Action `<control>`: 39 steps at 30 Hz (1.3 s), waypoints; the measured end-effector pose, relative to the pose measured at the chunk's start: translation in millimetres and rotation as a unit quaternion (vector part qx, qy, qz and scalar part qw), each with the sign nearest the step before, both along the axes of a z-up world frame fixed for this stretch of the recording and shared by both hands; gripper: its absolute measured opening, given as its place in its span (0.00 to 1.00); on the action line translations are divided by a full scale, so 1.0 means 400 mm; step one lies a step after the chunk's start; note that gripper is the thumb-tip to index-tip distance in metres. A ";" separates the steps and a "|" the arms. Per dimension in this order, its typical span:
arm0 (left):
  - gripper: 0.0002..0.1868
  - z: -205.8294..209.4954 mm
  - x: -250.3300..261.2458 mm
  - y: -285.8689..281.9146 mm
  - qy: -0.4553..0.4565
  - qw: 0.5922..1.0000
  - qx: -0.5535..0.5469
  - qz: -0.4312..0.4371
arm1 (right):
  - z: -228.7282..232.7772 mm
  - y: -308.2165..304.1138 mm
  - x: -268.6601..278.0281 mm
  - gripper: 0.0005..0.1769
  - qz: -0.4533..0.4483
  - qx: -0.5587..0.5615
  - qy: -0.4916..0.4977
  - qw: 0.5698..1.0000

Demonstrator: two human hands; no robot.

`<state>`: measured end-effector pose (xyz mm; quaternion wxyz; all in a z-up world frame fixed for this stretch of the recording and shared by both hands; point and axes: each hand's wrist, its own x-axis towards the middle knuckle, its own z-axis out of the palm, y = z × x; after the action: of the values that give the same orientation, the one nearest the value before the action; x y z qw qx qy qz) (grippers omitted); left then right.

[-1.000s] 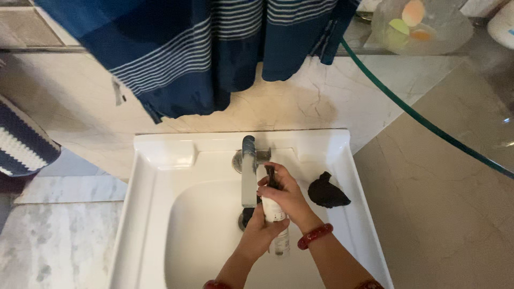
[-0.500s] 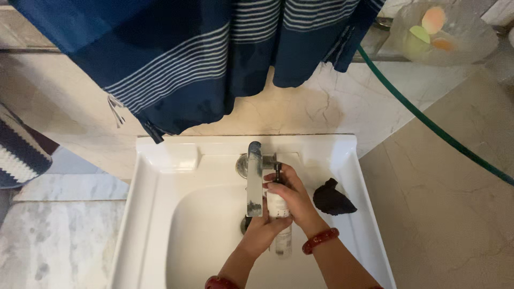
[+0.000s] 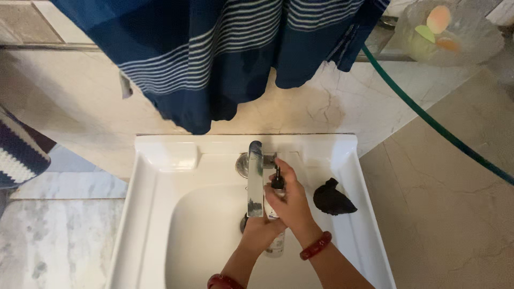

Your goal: The person cleans a sink by applying liquid from a bottle and wiping the basin, faucet, and surrounding counter with a cloth.

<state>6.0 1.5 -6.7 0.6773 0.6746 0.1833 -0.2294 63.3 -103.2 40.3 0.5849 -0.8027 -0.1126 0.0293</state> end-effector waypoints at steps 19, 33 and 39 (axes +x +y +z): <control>0.34 -0.020 0.071 0.004 -0.090 0.987 -0.134 0.023 | 0.036 0.031 0.061 0.47 0.013 -0.085 -0.046 0.995; 0.28 -0.012 0.095 0.014 -0.081 0.990 -0.114 0.017 | 0.021 0.049 0.096 0.44 -0.036 -0.150 -0.034 0.987; 0.27 -0.016 0.092 0.009 -0.076 0.990 -0.116 0.015 | 0.019 0.043 0.097 0.42 -0.034 -0.149 -0.038 0.988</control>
<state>42.7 4.9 -13.0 0.7665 0.6037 0.1141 -0.1870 102.1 -86.0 47.9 0.4551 -0.8846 -0.1016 -0.0045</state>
